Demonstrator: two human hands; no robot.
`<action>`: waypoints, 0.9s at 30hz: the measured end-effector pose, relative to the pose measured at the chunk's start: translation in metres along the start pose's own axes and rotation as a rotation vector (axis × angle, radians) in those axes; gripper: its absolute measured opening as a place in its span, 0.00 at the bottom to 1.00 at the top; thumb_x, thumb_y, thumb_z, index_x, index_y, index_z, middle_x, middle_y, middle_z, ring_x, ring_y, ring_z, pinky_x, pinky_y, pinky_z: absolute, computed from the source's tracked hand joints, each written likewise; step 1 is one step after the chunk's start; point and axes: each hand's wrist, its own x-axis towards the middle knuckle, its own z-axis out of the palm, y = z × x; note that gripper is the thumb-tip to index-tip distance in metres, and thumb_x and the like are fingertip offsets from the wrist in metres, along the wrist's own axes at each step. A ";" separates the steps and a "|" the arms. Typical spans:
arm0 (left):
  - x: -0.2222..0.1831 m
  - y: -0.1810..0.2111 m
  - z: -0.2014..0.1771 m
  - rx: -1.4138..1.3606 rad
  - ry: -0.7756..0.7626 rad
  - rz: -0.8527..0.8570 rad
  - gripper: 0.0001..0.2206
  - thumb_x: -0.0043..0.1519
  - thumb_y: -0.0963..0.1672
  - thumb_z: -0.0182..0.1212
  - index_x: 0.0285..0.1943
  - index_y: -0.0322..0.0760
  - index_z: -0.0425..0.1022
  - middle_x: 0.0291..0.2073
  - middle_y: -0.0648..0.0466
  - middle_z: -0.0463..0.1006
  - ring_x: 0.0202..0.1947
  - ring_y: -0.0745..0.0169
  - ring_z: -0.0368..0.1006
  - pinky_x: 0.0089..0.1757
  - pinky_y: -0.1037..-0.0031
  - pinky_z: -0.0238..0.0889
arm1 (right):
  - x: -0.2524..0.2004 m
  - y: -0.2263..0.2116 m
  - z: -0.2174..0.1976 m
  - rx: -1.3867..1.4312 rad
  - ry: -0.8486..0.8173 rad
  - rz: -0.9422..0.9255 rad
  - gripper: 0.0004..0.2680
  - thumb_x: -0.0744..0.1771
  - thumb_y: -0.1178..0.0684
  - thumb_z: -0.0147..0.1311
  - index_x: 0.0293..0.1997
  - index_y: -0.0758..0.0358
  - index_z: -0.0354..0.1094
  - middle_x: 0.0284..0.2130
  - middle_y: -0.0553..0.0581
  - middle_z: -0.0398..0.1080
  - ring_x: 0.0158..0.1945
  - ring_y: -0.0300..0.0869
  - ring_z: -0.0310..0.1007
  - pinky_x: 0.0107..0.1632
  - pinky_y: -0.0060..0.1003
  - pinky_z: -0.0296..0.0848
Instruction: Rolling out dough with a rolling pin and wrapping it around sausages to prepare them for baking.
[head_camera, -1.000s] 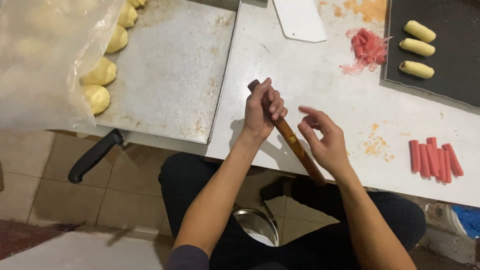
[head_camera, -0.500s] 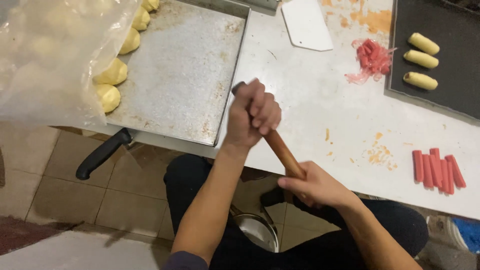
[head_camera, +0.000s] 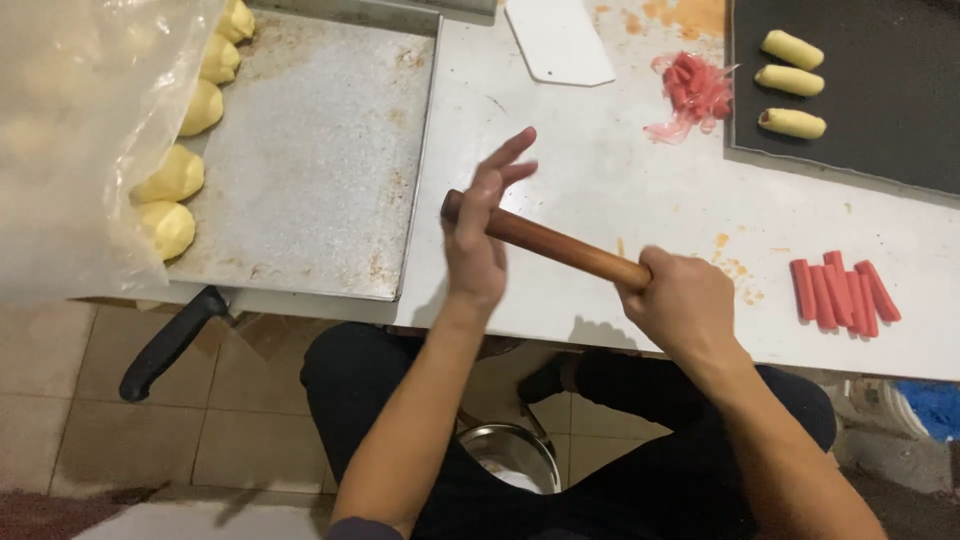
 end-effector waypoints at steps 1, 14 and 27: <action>-0.008 -0.015 0.009 0.000 -0.012 -0.003 0.19 0.62 0.51 0.47 0.53 0.40 0.76 0.56 0.53 0.74 0.52 0.65 0.72 0.55 0.72 0.61 | 0.003 -0.010 0.005 0.003 0.004 0.011 0.09 0.56 0.44 0.55 0.27 0.57 0.65 0.16 0.59 0.67 0.28 0.58 0.73 0.31 0.49 0.71; 0.007 -0.005 -0.010 -0.164 -0.018 -0.078 0.16 0.59 0.48 0.45 0.29 0.37 0.77 0.61 0.47 0.67 0.64 0.57 0.59 0.65 0.57 0.42 | -0.005 -0.004 -0.041 0.732 -0.714 0.000 0.11 0.60 0.55 0.59 0.16 0.70 0.63 0.06 0.61 0.61 0.12 0.50 0.64 0.20 0.37 0.64; 0.009 0.000 -0.021 -0.122 -0.006 -0.163 0.16 0.52 0.45 0.48 0.12 0.32 0.65 0.47 0.36 0.76 0.51 0.49 0.71 0.57 0.59 0.55 | -0.050 -0.026 -0.024 1.490 -0.985 -0.195 0.17 0.67 0.42 0.44 0.27 0.68 0.63 0.07 0.53 0.57 0.07 0.39 0.59 0.09 0.31 0.60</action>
